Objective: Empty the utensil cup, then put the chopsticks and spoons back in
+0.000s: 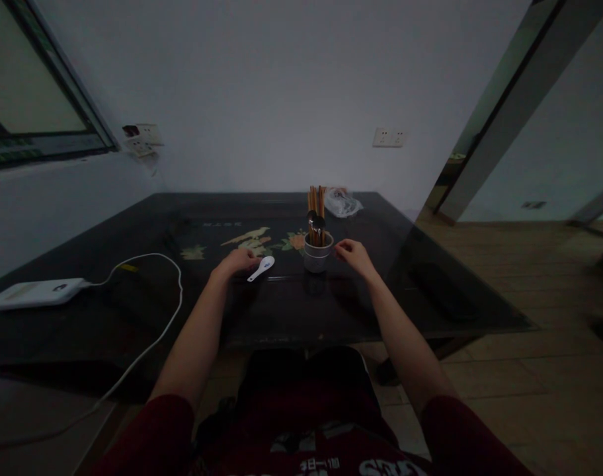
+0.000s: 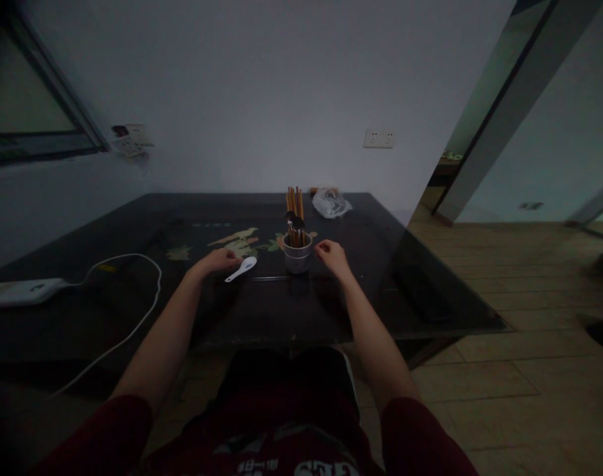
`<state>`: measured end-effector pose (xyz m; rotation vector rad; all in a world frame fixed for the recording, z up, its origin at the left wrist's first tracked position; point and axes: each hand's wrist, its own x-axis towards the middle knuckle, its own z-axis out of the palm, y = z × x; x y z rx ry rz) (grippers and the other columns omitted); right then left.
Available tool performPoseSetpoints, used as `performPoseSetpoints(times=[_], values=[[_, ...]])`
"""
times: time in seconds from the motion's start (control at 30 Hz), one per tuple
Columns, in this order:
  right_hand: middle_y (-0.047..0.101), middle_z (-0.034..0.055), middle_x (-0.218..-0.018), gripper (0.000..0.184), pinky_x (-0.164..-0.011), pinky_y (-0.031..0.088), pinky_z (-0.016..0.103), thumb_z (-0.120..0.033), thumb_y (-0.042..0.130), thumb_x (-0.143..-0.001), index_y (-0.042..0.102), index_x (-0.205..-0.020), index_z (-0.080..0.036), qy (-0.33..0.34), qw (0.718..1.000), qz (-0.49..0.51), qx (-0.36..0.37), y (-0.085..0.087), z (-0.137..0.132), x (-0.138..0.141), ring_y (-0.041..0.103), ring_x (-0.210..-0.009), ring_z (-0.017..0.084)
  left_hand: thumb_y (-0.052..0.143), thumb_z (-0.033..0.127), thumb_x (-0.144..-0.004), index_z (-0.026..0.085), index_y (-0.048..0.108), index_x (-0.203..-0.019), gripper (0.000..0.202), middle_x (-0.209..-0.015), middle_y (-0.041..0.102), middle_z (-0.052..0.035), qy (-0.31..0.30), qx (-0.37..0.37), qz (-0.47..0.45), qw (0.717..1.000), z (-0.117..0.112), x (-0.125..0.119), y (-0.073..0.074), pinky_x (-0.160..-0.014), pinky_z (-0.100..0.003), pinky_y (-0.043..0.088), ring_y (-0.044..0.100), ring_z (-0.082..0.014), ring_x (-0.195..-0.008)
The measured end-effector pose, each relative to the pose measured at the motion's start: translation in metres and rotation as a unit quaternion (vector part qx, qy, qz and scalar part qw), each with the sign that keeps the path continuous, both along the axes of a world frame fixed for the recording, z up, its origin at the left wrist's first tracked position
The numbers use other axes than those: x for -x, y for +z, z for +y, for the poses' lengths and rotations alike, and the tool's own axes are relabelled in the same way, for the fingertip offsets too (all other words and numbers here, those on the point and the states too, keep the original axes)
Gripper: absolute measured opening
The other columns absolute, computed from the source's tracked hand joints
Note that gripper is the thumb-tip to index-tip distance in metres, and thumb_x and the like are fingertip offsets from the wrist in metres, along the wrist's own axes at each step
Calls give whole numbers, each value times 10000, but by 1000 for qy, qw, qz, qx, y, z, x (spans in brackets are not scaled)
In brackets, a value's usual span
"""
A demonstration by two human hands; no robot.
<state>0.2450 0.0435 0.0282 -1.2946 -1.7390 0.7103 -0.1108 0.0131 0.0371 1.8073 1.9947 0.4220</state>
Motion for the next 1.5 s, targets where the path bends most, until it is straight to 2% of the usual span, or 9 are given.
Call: performPoseSetpoints(times=[0.13,0.27,0.43,0.53,0.67,0.83,0.97,1.37,1.5], values=[[675,32,-665,136,-562,456,229,-264,550,-796,634,-783,-158,7,1000,-12,3,-1,1,0,599,-558,124,607,475,-670,195,633,-516,321,-557,651,-49,-20,33,-5,999,-5,2,6,-515,-246,372,574,-160,-528],[679,34,-669,136,-561,448,226,-263,554,-795,639,-782,-157,12,1000,-29,5,0,0,0,600,-567,127,590,494,-694,199,644,-550,333,-578,662,-52,-36,60,-5,998,-2,7,5,-529,-240,386,579,-161,-545],[678,34,-671,134,-553,438,224,-257,555,-796,641,-783,-155,11,999,-28,10,2,-3,1,595,-563,128,594,431,-718,201,682,-797,259,-835,710,-81,24,-53,14,998,4,-4,-5,-610,-240,420,620,-183,-714],[680,31,-668,128,-561,441,222,-260,563,-793,643,-774,-162,8,999,-30,7,2,-3,2,605,-578,131,594,405,-730,213,682,-847,242,-938,699,-87,34,-72,33,996,6,-13,-10,-644,-247,429,622,-190,-779],[686,32,-682,127,-569,447,224,-257,554,-795,639,-773,-164,11,999,-31,6,1,-2,2,608,-577,130,611,398,-716,201,683,-776,218,-835,698,-83,22,-56,29,998,6,-9,-12,-634,-241,426,623,-188,-748],[678,22,-651,117,-558,442,219,-251,561,-789,640,-757,-171,8,999,-34,1,-1,-2,2,605,-566,127,617,450,-676,204,650,-581,265,-598,659,-46,-8,27,15,999,5,2,-7,-535,-235,381,590,-161,-573],[674,19,-642,112,-548,434,219,-248,565,-786,638,-749,-171,1,1000,-31,3,0,-3,3,597,-545,123,676,420,-580,212,641,-514,221,-505,619,-18,-42,31,-5,999,4,1,-5,-489,-224,346,551,-135,-493],[673,26,-645,135,-552,440,217,-245,547,-795,648,-763,-162,6,999,-36,-2,-1,-2,2,597,-566,127,707,301,-521,202,634,-600,146,-538,604,-22,-61,61,-48,995,9,-2,-13,-502,-252,379,583,-185,-534],[669,18,-638,125,-552,438,215,-251,557,-790,644,-755,-168,2,1000,-26,-6,-3,0,2,597,-561,125,693,310,-542,194,603,-675,199,-539,589,-5,-49,59,-144,987,2,-10,-7,-473,-238,369,557,-161,-502]])
